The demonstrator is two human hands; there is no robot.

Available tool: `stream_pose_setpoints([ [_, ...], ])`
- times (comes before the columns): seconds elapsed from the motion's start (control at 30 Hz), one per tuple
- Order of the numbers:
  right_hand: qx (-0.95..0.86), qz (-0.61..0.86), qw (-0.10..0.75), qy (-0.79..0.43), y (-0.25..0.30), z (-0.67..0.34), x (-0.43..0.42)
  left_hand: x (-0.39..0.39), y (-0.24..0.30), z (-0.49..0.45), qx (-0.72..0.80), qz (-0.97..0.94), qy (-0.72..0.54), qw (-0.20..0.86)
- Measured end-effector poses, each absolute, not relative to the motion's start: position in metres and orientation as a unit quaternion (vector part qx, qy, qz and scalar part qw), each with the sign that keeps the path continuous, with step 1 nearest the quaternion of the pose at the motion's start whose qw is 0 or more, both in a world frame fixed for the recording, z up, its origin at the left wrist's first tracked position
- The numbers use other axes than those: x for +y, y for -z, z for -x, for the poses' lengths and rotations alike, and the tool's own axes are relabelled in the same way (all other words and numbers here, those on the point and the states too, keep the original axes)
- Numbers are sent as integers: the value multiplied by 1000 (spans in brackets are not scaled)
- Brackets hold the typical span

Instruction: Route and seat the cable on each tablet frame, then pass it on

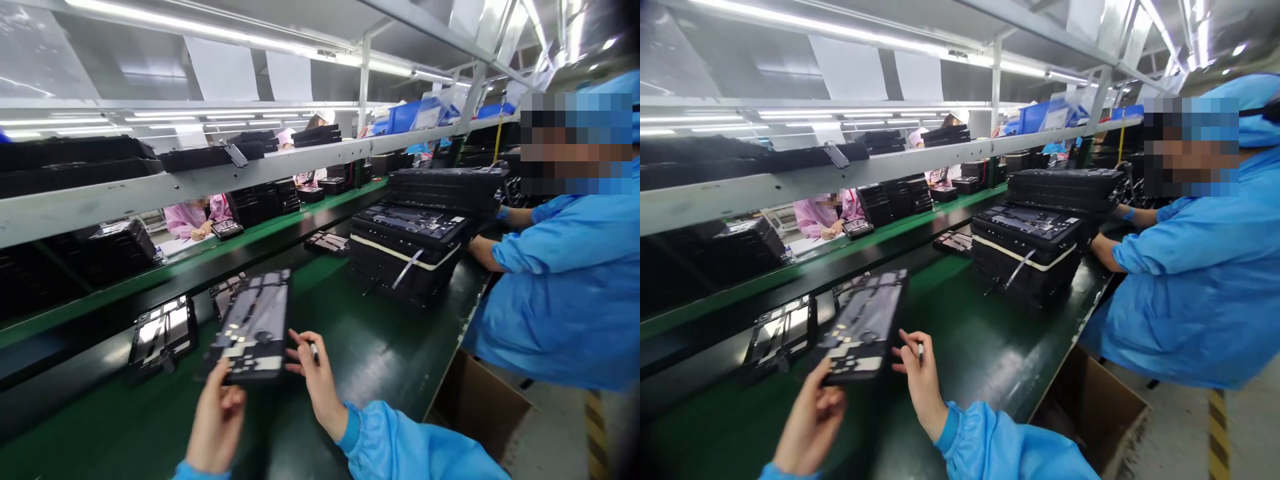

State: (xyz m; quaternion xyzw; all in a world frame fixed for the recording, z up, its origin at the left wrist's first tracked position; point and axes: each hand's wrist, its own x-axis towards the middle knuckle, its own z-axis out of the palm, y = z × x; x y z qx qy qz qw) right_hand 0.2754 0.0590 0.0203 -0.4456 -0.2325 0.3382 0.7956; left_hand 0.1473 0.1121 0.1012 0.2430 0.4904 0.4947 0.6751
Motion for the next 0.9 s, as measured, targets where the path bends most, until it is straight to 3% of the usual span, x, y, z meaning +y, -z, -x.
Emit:
stream_pose_setpoints([
  [0.17, -78, 386, 874, -286, -50, -301, 33, 62, -86, -218, 413, -223, -476, 744],
  [0.47, -75, 385, 898, -200, -88, -332, 11, 30, -100, -267, 302, -297, -492, 761],
  [0.67, -80, 371, 918, -113, -128, -409, 0, 34, -67, -236, 288, -466, -435, 714],
  [0.9, -120, 438, 889, 65, -214, -524, -23, 60, 7, -174, 382, -514, -447, 625],
])
